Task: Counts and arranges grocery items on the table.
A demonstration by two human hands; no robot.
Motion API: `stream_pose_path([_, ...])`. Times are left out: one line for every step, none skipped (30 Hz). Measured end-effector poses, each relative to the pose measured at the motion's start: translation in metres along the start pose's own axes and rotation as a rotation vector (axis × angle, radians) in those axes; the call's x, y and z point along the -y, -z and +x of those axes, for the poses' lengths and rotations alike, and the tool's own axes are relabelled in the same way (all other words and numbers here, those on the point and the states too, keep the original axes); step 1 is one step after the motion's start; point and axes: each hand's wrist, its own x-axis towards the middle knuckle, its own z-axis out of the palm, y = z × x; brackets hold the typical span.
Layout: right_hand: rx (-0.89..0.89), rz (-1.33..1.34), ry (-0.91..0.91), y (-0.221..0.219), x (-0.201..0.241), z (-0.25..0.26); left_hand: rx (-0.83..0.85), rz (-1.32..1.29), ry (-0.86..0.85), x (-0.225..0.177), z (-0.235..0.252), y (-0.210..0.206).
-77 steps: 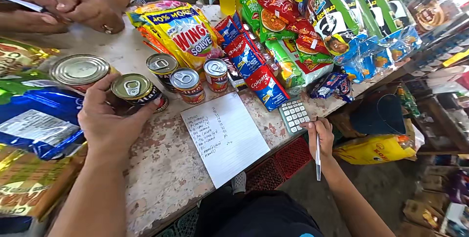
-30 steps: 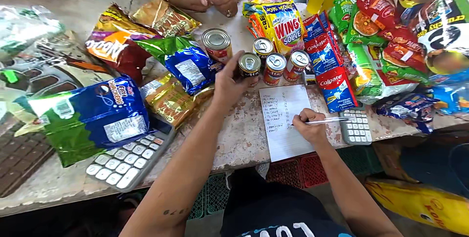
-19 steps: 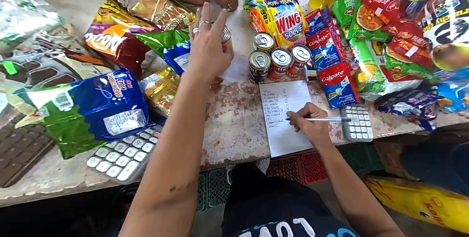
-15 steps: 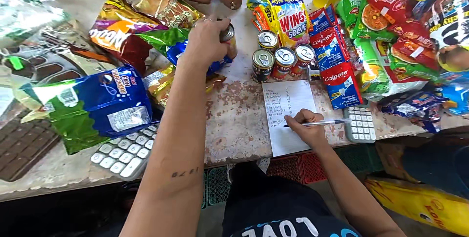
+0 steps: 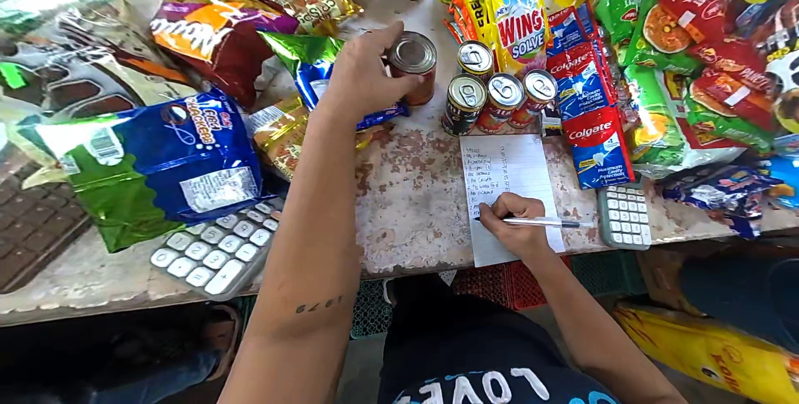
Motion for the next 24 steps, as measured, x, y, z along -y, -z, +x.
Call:
stream_pose_path([0.003, 0.000, 0.014, 0.000, -0.003, 0.000, -0.008, -0.005, 0.007, 0.001, 0.000, 0.000])
stream_pose_path([0.005, 0.008, 0.021, 0.001, -0.005, 0.001, -0.017, 0.001, 0.011, 0.001, 0.001, 0.000])
stream_pose_path([0.003, 0.024, 0.014, 0.001, -0.004, 0.001, -0.019, 0.007, 0.018, 0.001, 0.001, 0.000])
stream_pose_path([0.000, 0.043, -0.001, 0.001, 0.000, 0.002, -0.021, 0.007, 0.022, 0.000, 0.001, 0.000])
stream_pose_path([-0.007, 0.063, -0.017, 0.002, 0.004, 0.001, -0.020, -0.001, 0.026, -0.001, 0.000, 0.001])
stream_pose_path([-0.017, 0.080, -0.037, 0.004, 0.007, 0.002, -0.015, -0.015, 0.030, -0.002, 0.000, 0.001])
stream_pose_path([-0.027, 0.087, -0.054, 0.006, 0.010, 0.003, -0.011, -0.034, 0.032, -0.003, -0.001, 0.003])
stream_pose_path([-0.031, 0.082, -0.064, 0.008, 0.011, 0.004, -0.012, -0.050, 0.026, -0.004, -0.001, 0.004])
stream_pose_path([-0.028, 0.071, -0.061, 0.010, 0.011, 0.004, -0.015, -0.066, 0.014, -0.003, -0.001, 0.004])
stream_pose_path([-0.022, 0.062, -0.051, 0.011, 0.010, 0.004, -0.015, -0.076, 0.007, -0.002, -0.002, 0.004])
stream_pose_path([-0.016, 0.059, -0.039, 0.011, 0.009, 0.003, -0.016, -0.081, 0.007, -0.001, -0.002, 0.005])
stream_pose_path([-0.011, 0.056, -0.021, 0.010, 0.008, 0.002, -0.014, -0.087, 0.014, -0.001, -0.002, 0.005])
stream_pose_path([-0.007, 0.050, -0.001, 0.009, 0.008, 0.002, -0.016, -0.096, 0.016, 0.000, -0.002, 0.005])
stream_pose_path([-0.006, 0.039, 0.013, 0.008, 0.009, 0.001, -0.023, -0.105, 0.011, 0.000, -0.002, 0.005])
stream_pose_path([-0.001, 0.022, 0.024, 0.007, 0.011, 0.000, -0.029, -0.110, 0.002, 0.001, -0.002, 0.004])
stream_pose_path([0.005, 0.016, 0.030, 0.006, 0.012, -0.001, -0.039, -0.120, -0.010, 0.002, -0.002, 0.002])
stream_pose_path([0.011, 0.017, 0.034, 0.007, 0.012, -0.002, -0.049, -0.132, -0.020, 0.003, -0.003, 0.001])
stream_pose_path([0.016, 0.019, 0.041, 0.007, 0.011, -0.002, -0.056, -0.142, -0.024, 0.003, -0.003, 0.000])
stream_pose_path([0.019, 0.024, 0.050, 0.006, 0.010, -0.002, -0.060, -0.149, -0.025, 0.003, -0.003, 0.000])
stream_pose_path([0.027, 0.026, 0.060, 0.006, 0.010, -0.002, -0.062, -0.154, -0.025, 0.003, -0.003, 0.000])
stream_pose_path([0.031, 0.029, 0.065, 0.005, 0.010, -0.002, -0.065, -0.151, -0.028, 0.004, -0.003, 0.000])
stream_pose_path([0.036, 0.032, 0.062, 0.005, 0.010, -0.003, -0.065, -0.149, -0.034, 0.004, -0.003, -0.001])
stream_pose_path([0.039, 0.032, 0.058, 0.005, 0.010, -0.003, -0.066, -0.144, -0.042, 0.005, -0.003, -0.001])
stream_pose_path([0.042, 0.026, 0.058, 0.005, 0.009, -0.002, -0.066, -0.139, -0.054, 0.005, -0.003, -0.001])
